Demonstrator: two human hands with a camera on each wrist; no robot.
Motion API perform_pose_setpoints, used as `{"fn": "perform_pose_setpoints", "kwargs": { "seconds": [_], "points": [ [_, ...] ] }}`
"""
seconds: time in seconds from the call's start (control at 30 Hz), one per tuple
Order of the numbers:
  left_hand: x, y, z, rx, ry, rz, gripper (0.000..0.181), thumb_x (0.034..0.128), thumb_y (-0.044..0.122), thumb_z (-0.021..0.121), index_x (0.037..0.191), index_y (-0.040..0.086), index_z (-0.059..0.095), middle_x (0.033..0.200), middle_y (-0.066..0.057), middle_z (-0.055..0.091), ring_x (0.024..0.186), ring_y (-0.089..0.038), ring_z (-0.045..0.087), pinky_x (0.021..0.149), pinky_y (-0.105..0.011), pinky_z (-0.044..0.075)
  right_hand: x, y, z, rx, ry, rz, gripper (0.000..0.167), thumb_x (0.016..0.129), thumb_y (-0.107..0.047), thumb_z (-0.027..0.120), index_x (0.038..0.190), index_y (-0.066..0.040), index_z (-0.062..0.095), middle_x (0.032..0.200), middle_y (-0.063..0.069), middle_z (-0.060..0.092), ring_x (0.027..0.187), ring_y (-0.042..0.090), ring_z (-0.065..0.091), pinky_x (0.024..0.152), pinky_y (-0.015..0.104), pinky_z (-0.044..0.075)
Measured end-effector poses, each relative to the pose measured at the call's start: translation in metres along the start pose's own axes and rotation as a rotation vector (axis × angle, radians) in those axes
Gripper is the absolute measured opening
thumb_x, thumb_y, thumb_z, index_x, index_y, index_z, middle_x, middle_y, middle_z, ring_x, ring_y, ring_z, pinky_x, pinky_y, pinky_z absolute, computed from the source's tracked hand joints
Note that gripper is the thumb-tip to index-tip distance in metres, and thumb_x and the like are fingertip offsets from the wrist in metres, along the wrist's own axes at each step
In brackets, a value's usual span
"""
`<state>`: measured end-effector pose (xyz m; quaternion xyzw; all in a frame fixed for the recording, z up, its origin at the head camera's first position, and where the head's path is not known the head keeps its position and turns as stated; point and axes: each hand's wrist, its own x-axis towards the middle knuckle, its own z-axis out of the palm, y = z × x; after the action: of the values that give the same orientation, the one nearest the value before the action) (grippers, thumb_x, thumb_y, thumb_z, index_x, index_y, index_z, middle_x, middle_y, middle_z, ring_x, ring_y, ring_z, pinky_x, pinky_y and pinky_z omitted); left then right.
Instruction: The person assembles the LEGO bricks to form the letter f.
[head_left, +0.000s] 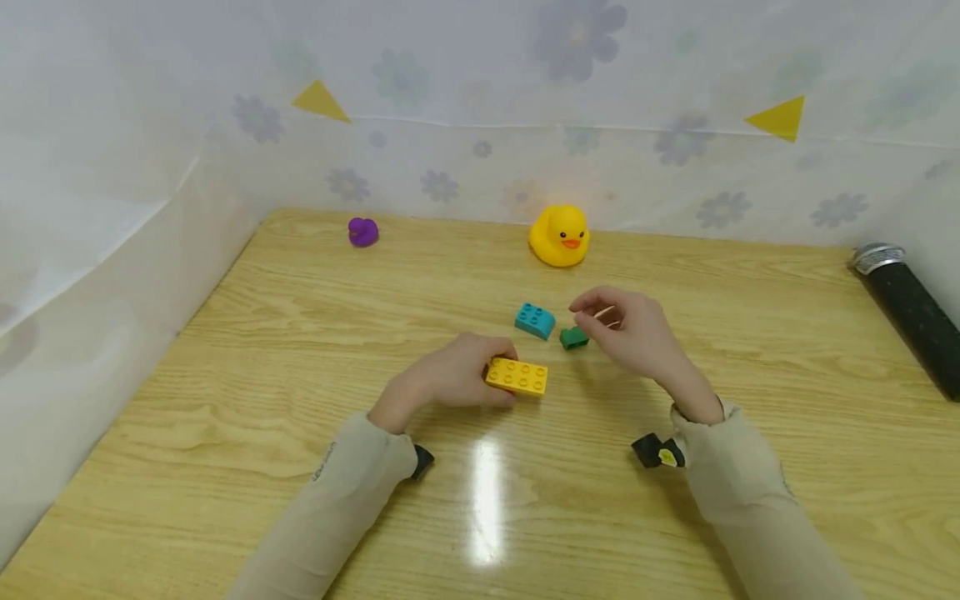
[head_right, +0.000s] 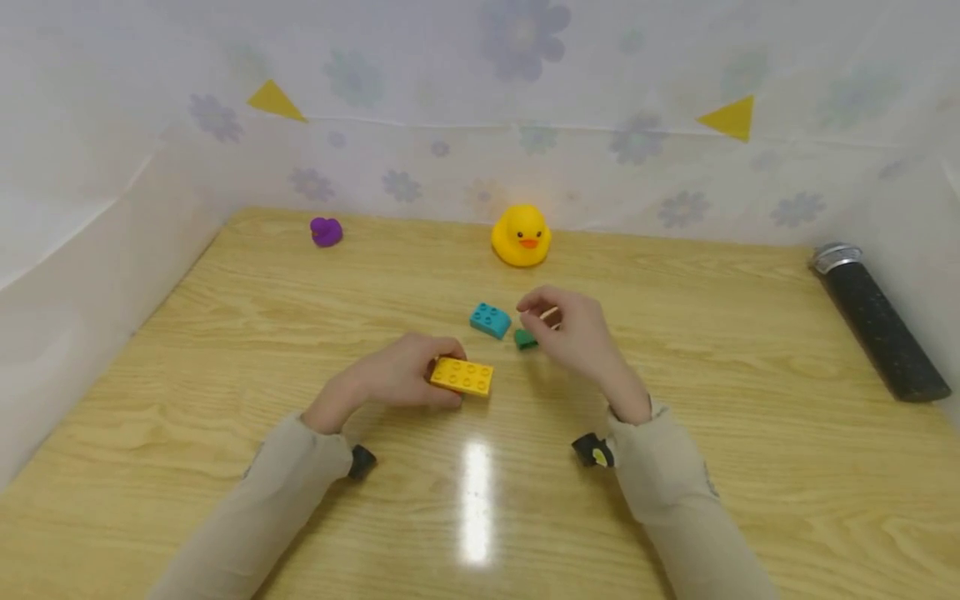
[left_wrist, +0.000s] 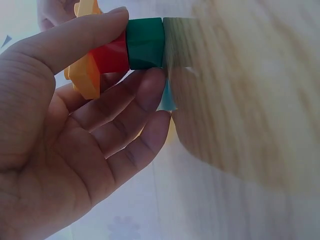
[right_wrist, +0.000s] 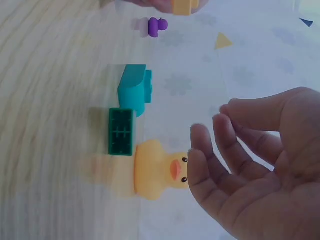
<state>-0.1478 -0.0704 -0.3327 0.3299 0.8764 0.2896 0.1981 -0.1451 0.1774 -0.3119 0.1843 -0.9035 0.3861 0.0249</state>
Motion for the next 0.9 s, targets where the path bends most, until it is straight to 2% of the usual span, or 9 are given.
{"fn": "perform_pose_setpoints", "kwargs": {
  "seconds": [0.1,0.2,0.33,0.43,0.73,0.9],
  "points": [
    [0.000,0.001,0.000,0.007,-0.006,-0.006,0.031,0.0836,0.023,0.076,0.108,0.012,0.059,0.098,0.003,0.061,0.084,-0.013,0.052,0.076,-0.027,0.042,0.000,0.006,0.000,-0.038,-0.021,0.010,0.017,0.094,-0.009,0.060,0.107,0.000,0.066,0.100,0.015,0.066,0.084,0.029,0.064,0.073,0.042,0.052],
    [0.001,0.001,0.001,0.015,-0.012,-0.002,0.031,0.0837,0.024,0.076,0.108,0.012,0.059,0.098,0.003,0.061,0.083,-0.013,0.051,0.075,-0.027,0.042,0.000,0.012,0.002,-0.086,-0.084,0.024,0.021,0.093,-0.008,0.062,0.111,0.002,0.065,0.105,0.019,0.064,0.086,0.032,0.063,0.074,0.045,0.053],
    [0.001,0.001,0.001,0.012,-0.014,0.000,0.031,0.0836,0.024,0.076,0.107,0.012,0.059,0.097,0.003,0.061,0.083,-0.013,0.051,0.074,-0.026,0.041,0.000,0.017,0.004,-0.144,-0.165,0.056,0.026,0.092,-0.007,0.062,0.116,0.002,0.063,0.110,0.024,0.060,0.087,0.034,0.062,0.073,0.044,0.052],
    [0.000,0.002,0.000,0.006,-0.014,-0.008,0.031,0.0837,0.024,0.076,0.107,0.012,0.059,0.097,0.003,0.060,0.083,-0.013,0.051,0.074,-0.026,0.041,0.001,0.019,0.005,-0.159,-0.193,0.088,0.025,0.092,-0.007,0.062,0.115,0.002,0.063,0.109,0.025,0.060,0.085,0.032,0.062,0.068,0.040,0.052],
    [0.000,0.001,0.000,0.007,-0.012,-0.010,0.032,0.0835,0.024,0.076,0.108,0.013,0.059,0.096,0.003,0.060,0.082,-0.013,0.051,0.073,-0.026,0.041,0.002,0.021,0.008,-0.158,-0.215,0.127,0.012,0.092,-0.012,0.064,0.098,-0.002,0.065,0.088,0.011,0.065,0.073,0.022,0.059,0.061,0.033,0.047],
    [0.000,0.001,0.000,0.007,-0.009,-0.010,0.031,0.0836,0.025,0.076,0.108,0.013,0.059,0.095,0.003,0.060,0.082,-0.013,0.051,0.072,-0.026,0.041,0.003,0.020,0.008,-0.177,-0.245,0.138,0.012,0.093,-0.017,0.063,0.090,-0.005,0.065,0.080,0.006,0.062,0.066,0.017,0.052,0.058,0.031,0.043]
  ]
}}
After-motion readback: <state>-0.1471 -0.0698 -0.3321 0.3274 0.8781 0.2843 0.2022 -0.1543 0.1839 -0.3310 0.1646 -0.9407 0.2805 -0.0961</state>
